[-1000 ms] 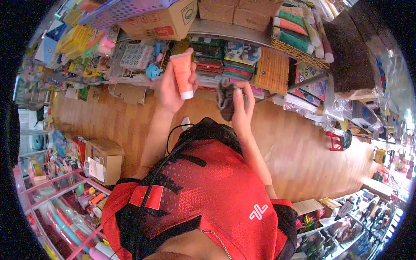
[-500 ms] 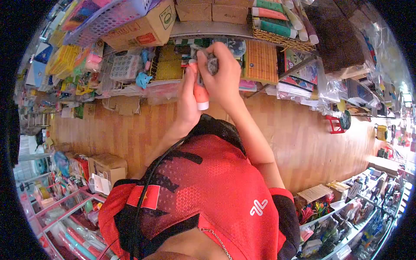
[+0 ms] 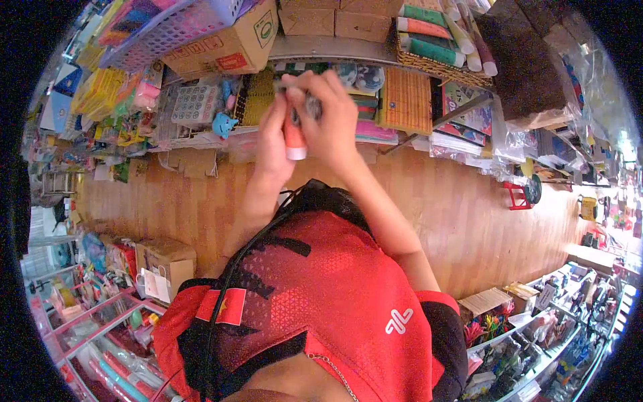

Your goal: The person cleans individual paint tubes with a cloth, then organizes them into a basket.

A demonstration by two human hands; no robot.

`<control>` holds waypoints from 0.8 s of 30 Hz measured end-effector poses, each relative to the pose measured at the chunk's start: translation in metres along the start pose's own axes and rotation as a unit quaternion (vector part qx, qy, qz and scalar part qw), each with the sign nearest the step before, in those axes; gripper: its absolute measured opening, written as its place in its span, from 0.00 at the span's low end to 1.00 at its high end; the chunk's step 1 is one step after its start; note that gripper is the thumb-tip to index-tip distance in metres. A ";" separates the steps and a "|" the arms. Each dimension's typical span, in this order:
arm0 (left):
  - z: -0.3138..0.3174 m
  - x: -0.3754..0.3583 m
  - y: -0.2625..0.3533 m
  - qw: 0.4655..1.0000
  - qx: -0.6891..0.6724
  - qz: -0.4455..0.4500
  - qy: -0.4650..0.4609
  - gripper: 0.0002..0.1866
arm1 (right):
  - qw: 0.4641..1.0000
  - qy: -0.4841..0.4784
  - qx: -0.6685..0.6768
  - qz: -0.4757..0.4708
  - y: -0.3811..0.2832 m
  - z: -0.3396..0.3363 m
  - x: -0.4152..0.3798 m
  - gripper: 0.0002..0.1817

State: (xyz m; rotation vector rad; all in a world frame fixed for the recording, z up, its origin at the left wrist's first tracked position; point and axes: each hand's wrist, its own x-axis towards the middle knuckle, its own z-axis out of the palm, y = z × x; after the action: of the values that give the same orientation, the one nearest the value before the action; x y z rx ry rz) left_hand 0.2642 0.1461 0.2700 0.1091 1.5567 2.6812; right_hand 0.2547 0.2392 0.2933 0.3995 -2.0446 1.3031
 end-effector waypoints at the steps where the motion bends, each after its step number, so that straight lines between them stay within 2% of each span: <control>1: -0.006 0.007 0.004 0.997 -0.064 -0.023 -0.023 0.27 | 1.000 -0.022 -0.008 0.014 0.001 0.002 -0.013 0.06; 2: -0.009 0.012 0.008 0.990 -0.127 -0.045 -0.045 0.26 | 1.000 -0.019 0.014 -0.009 -0.003 0.007 -0.025 0.07; 4: -0.005 0.008 0.020 0.989 -0.132 -0.036 -0.051 0.27 | 0.998 -0.054 0.027 0.035 -0.017 0.008 -0.047 0.06; 6: -0.003 0.004 0.016 0.995 -0.093 -0.014 -0.024 0.27 | 0.998 -0.057 0.011 0.012 -0.014 0.006 -0.039 0.07; 7: -0.008 0.001 0.013 0.993 -0.095 -0.061 -0.030 0.26 | 0.999 -0.035 -0.014 0.038 -0.011 0.005 -0.031 0.08; 8: -0.005 -0.003 0.009 0.993 -0.094 -0.063 -0.030 0.26 | 0.997 -0.012 -0.039 0.061 -0.012 0.004 -0.017 0.10; 9: 0.001 -0.007 0.004 0.996 -0.078 -0.052 0.011 0.25 | 0.996 0.004 -0.049 0.081 -0.008 0.002 -0.002 0.12; 10: 0.007 -0.010 0.001 0.996 -0.064 -0.039 0.051 0.25 | 0.994 0.002 -0.061 0.089 -0.006 -0.002 0.011 0.10; 12: 0.012 -0.007 0.008 0.997 -0.064 -0.017 0.049 0.23 | 0.994 -0.038 -0.098 0.035 -0.004 -0.001 0.014 0.10; 14: 0.010 -0.002 0.022 0.995 -0.097 -0.036 -0.009 0.23 | 0.996 -0.035 -0.082 0.015 -0.006 0.002 -0.002 0.09; 15: 0.001 0.004 0.019 0.996 -0.065 -0.054 -0.002 0.21 | 0.997 -0.035 -0.064 -0.002 -0.008 0.005 -0.015 0.10; 19: -0.003 0.004 0.001 0.997 -0.073 -0.030 0.006 0.21 | 0.999 -0.025 -0.039 0.015 -0.010 0.006 -0.030 0.10; 20: -0.008 -0.002 -0.007 0.996 -0.052 -0.068 0.016 0.20 | 0.999 -0.010 -0.039 0.012 -0.009 0.003 -0.019 0.10; 22: 0.006 -0.014 -0.007 0.998 -0.014 -0.034 0.047 0.17 | 0.992 -0.021 -0.055 0.109 0.003 -0.005 0.007 0.12; 24: 0.008 -0.014 -0.006 0.999 -0.009 -0.004 0.039 0.16 | 0.993 -0.017 -0.066 0.101 0.004 -0.003 0.017 0.13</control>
State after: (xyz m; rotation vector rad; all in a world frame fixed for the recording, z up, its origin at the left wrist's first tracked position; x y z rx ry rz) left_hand 0.2787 0.1553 0.2683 -0.0026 1.5502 2.7241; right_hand 0.2411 0.2453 0.3027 0.1587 -2.2308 1.2748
